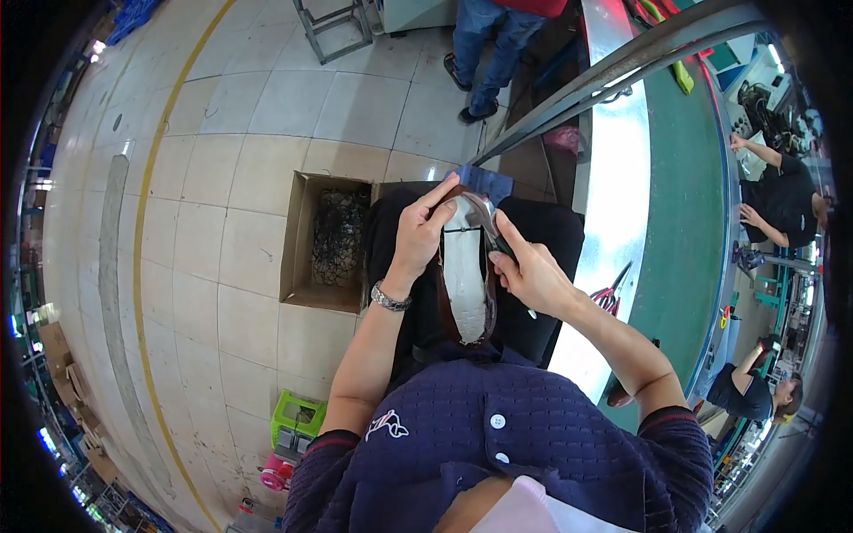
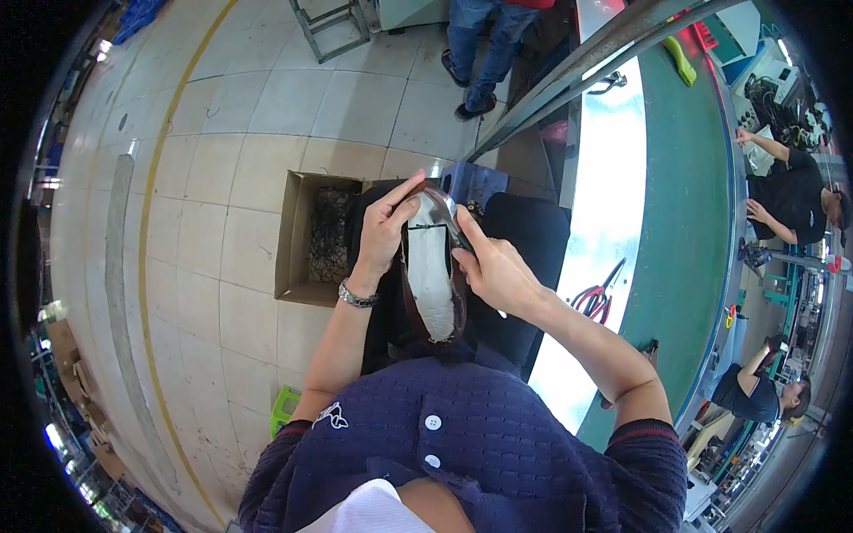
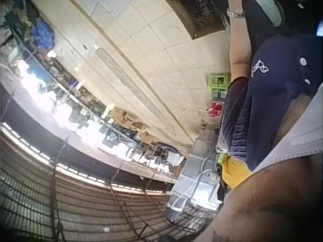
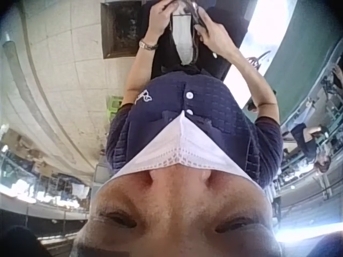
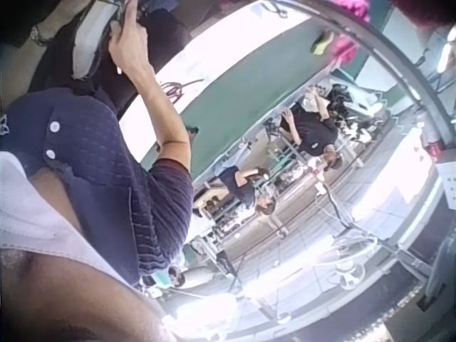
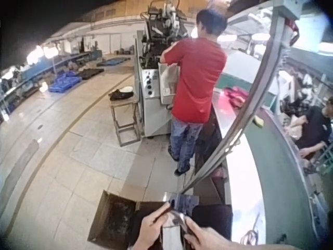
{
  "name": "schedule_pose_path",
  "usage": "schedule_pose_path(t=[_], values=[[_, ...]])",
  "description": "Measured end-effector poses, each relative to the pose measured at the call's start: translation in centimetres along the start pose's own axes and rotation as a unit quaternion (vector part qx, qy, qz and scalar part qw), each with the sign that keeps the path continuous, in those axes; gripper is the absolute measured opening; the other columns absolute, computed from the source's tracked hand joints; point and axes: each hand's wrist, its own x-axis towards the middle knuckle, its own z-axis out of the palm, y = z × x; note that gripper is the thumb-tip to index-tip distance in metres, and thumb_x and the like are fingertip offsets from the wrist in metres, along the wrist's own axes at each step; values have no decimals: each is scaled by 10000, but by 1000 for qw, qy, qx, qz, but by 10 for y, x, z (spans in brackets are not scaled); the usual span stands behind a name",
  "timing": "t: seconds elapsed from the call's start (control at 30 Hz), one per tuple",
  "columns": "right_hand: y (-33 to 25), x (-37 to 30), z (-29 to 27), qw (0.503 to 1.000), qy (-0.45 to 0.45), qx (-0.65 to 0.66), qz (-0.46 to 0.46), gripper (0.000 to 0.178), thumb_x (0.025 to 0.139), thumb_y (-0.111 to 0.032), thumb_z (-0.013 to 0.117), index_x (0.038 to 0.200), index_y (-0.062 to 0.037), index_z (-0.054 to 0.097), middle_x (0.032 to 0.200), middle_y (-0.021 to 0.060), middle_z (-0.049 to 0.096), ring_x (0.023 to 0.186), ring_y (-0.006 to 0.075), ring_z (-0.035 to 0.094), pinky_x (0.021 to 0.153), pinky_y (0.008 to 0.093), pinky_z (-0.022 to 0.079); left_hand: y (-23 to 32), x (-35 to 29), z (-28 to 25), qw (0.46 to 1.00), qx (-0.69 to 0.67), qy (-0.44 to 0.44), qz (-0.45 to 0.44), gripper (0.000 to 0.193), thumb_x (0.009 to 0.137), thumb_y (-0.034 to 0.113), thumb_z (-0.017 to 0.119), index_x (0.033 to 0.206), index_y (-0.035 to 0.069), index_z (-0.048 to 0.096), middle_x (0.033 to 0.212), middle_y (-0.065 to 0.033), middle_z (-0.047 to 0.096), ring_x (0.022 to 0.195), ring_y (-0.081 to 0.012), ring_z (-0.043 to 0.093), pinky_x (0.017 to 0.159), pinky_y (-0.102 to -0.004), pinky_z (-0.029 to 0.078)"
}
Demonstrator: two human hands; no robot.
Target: Manually assembling or finishing shoe components by preparing soles and uppers.
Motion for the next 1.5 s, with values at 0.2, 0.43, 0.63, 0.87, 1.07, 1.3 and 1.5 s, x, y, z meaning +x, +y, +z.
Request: schedule_pose_path(t=[0.2, 0.43, 0.63, 0.87, 1.07, 1.3, 1.5], values=[[-13, 1, -11, 994, -50, -85, 39, 610, 949, -81, 486, 1477, -61, 182, 661, 136, 625, 590, 226, 638, 616, 360, 511, -2, 4, 7, 997, -26, 61, -43, 358, 909, 141, 608, 1216, -42, 595, 1146, -107, 650, 980, -90, 582, 873, -220, 442], [-39, 12, -44, 992, -86, -81, 46, 625, 927, -93, 506, 1478, -87, 213, 708, 253, 621, 649, 388, 643, 653, 462, 497, -3, 3, 9, 992, 92, 83, 8, 326, 923, 188, 600, 1191, 5, 628, 911, -29, 692, 773, -47, 567, 720, -201, 455], [-41, 26, -21, 946, 250, -126, -164, 637, 894, -84, 556, 1458, -141, 266, 761, 236, 615, 640, 388, 630, 587, 461, 506, -5, 5, 9, 980, 182, 64, 44, 322, 938, 186, 570, 1213, 23, 606, 781, -25, 636, 673, -48, 470, 614, -221, 410], [-35, 31, -32, 928, 62, -337, -147, 652, 920, -148, 530, 1488, -174, 212, 805, 199, 635, 646, 339, 647, 528, 431, 525, -2, -1, 1, 973, 225, 58, -7, 328, 945, 173, 555, 1236, 25, 590, 849, -54, 677, 738, -78, 555, 692, -224, 450], [-13, 37, -19, 937, 14, -346, -55, 678, 892, -109, 560, 1484, -176, 237, 757, 186, 642, 620, 333, 647, 564, 411, 537, 3, 2, -5, 981, 194, 6, -25, 362, 937, 158, 561, 1264, 2, 563, 1014, -56, 666, 848, -80, 545, 786, -214, 441], [-30, 42, -30, 930, 72, -313, -179, 713, 911, -132, 544, 1503, -261, 170, 690, 169, 618, 579, 329, 631, 549, 410, 525, 9, 0, -5, 994, 80, -69, -17, 522, 876, 67, 606, 1373, 8, 458, 1198, -42, 579, 1033, -104, 540, 913, -244, 430], [-5, 32, -38, 949, 10, -292, -119, 684, 917, -129, 537, 1501, -238, 198, 758, 191, 639, 688, 296, 666, 610, 379, 533, 15, 5, -14, 992, 44, -96, -75, 532, 845, 24, 604, 1363, 29, 483, 1210, -38, 588, 1063, -105, 528, 949, -249, 404]])
